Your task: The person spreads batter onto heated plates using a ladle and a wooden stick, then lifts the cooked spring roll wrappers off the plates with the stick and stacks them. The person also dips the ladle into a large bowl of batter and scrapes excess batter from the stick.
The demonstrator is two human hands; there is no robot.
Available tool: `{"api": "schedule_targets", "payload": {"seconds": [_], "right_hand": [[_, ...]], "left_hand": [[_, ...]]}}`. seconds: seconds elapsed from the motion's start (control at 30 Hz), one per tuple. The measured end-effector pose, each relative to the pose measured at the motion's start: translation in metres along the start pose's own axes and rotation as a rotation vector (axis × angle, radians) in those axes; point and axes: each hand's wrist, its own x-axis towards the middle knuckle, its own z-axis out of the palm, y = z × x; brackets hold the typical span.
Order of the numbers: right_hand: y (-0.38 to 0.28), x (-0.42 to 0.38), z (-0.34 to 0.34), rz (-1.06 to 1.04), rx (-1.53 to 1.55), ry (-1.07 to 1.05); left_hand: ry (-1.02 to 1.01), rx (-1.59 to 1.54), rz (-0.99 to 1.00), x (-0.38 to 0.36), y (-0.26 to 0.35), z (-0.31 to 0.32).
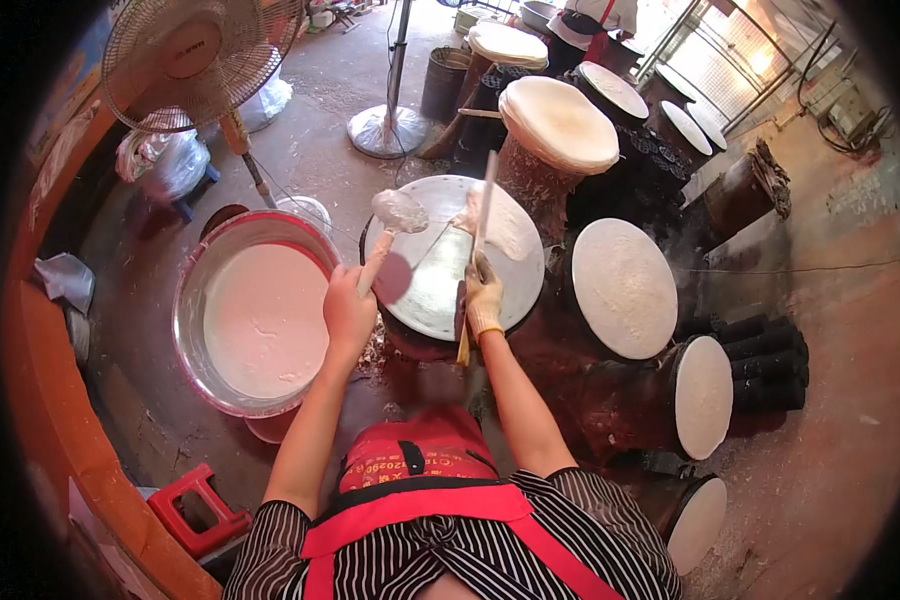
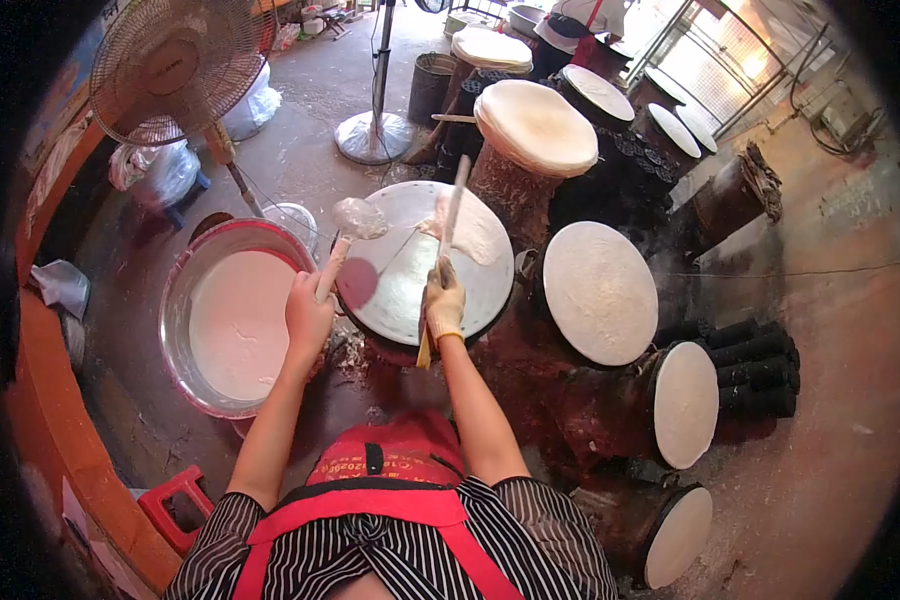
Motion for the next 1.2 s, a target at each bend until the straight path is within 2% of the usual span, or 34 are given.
{"api": "schedule_targets", "payload": {"seconds": [0.03,0.1,0.13,0.17,0.23,0.27,0.3,0.37,0.4,0.43,0.5,0.6,0.63,0.7,0.73,0.77,0.83,0.9,0.97,1.03,1.07,1.17,1.2], "right_hand": [[0.038,0.025,-0.002,-0.106,-0.113,0.016],[-0.039,-0.013,-0.026,0.211,0.111,-0.138],[-0.047,-0.02,-0.041,0.24,0.16,-0.12],[-0.026,-0.021,-0.062,0.145,0.11,-0.117],[-0.022,-0.053,-0.09,0.191,0.146,0.069],[0.003,-0.056,-0.102,0.109,0.199,0.159],[0.003,-0.069,-0.109,0.197,0.202,0.178],[0.006,-0.077,-0.108,0.241,0.172,0.105],[0.02,-0.069,-0.104,0.228,0.149,0.003],[0.03,-0.057,-0.094,0.171,0.175,-0.061],[-0.006,-0.044,-0.077,0.301,0.212,-0.132],[-0.033,-0.017,-0.073,0.322,0.201,-0.311],[-0.025,-0.003,-0.078,0.344,0.187,-0.366],[-0.059,-0.005,-0.114,0.557,0.261,-0.529],[-0.062,0.0,-0.135,0.533,0.207,-0.581],[-0.062,0.002,-0.151,0.502,0.125,-0.508],[-0.019,0.018,-0.184,0.338,0.198,-0.354],[-0.008,0.033,-0.205,0.303,0.133,-0.288],[-0.005,0.051,-0.19,0.209,0.035,-0.403],[-0.025,0.053,-0.174,0.35,0.035,-0.591],[-0.012,0.062,-0.157,0.105,-0.054,-0.632],[-0.017,0.06,-0.16,0.199,-0.106,-0.801],[-0.031,0.057,-0.173,0.303,-0.095,-0.883]], "left_hand": [[-0.012,-0.016,-0.02,-0.003,0.007,-0.006],[0.001,-0.034,-0.097,-0.008,0.003,0.002],[0.014,-0.053,-0.176,-0.011,0.0,0.008],[0.021,-0.054,-0.182,-0.017,-0.004,0.015],[0.063,-0.23,-0.265,-0.028,-0.009,0.026],[0.074,-0.241,-0.215,-0.037,-0.009,0.028],[0.079,-0.237,-0.228,-0.046,-0.004,0.028],[-0.183,-0.698,-0.673,-0.062,0.014,0.022],[-0.228,-0.77,-0.688,-0.071,0.025,0.019],[-0.223,-1.092,-0.781,-0.081,0.032,0.024],[-0.229,-1.403,-0.958,-0.097,0.06,0.022],[-0.131,-1.617,-1.041,-0.118,0.091,0.035],[-0.11,-1.609,-1.037,-0.124,0.093,0.041],[-0.047,-1.788,-1.24,-0.137,0.091,0.05],[-0.021,-1.786,-1.289,-0.144,0.088,0.052],[0.001,-1.781,-1.283,-0.154,0.083,0.054],[0.138,-1.874,-1.429,-0.179,0.075,0.057],[0.257,-1.832,-1.412,-0.203,0.075,0.06],[0.402,-1.654,-1.391,-0.225,0.082,0.069],[0.479,-1.612,-1.394,-0.245,0.09,0.078],[0.535,-1.575,-1.397,-0.255,0.096,0.081],[0.599,-1.594,-1.436,-0.279,0.11,0.091],[0.593,-1.623,-1.427,-0.292,0.105,0.097]]}}
